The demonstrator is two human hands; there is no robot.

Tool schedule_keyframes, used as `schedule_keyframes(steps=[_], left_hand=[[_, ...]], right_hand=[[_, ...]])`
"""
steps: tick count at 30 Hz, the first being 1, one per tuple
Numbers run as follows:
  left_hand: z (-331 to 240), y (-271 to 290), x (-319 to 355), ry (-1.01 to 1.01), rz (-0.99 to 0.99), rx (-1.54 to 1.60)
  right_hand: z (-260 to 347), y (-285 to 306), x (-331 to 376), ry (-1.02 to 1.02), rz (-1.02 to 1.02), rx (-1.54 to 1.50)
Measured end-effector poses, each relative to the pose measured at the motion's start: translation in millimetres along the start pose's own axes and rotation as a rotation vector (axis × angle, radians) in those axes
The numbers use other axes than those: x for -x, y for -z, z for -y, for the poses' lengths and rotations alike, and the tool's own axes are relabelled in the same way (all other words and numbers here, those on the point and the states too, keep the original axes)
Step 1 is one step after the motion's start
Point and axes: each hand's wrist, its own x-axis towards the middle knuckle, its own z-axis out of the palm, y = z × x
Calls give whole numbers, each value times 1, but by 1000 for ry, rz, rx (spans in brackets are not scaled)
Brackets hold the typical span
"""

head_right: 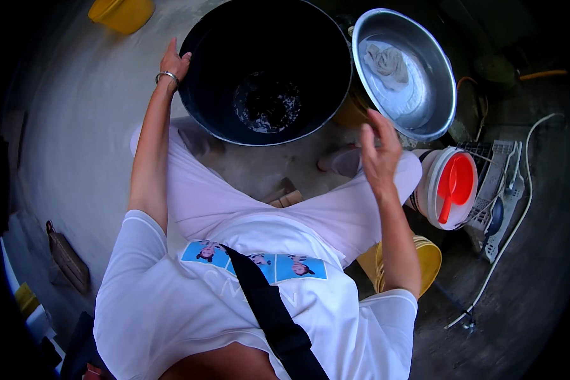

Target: The person scrubs the inside of a black bucket with a stone, rinses it with water from a red scoop, and then washes a grey cloth in a metal basin. They wring out the cloth and walk through a hallway carrying it.

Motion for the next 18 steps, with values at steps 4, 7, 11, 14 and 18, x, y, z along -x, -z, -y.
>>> schedule_keyframes(steps=[4,7,11,14,18], left_hand=[[6,3,5,-39,167,110],[17,3,12,-82,218,259],[17,6,4,-46,338,460],[21,-6,-19,22,403,722],[8,-14,-54,5,409,969]], right_hand=[[24,-71,-22,120,-120,328],[66,-85,-38,519,-1,447],[92,-127,-88,439,674,310],[77,-175,-144,212,1040,386],[16,-244,-204,288,1063,824]])
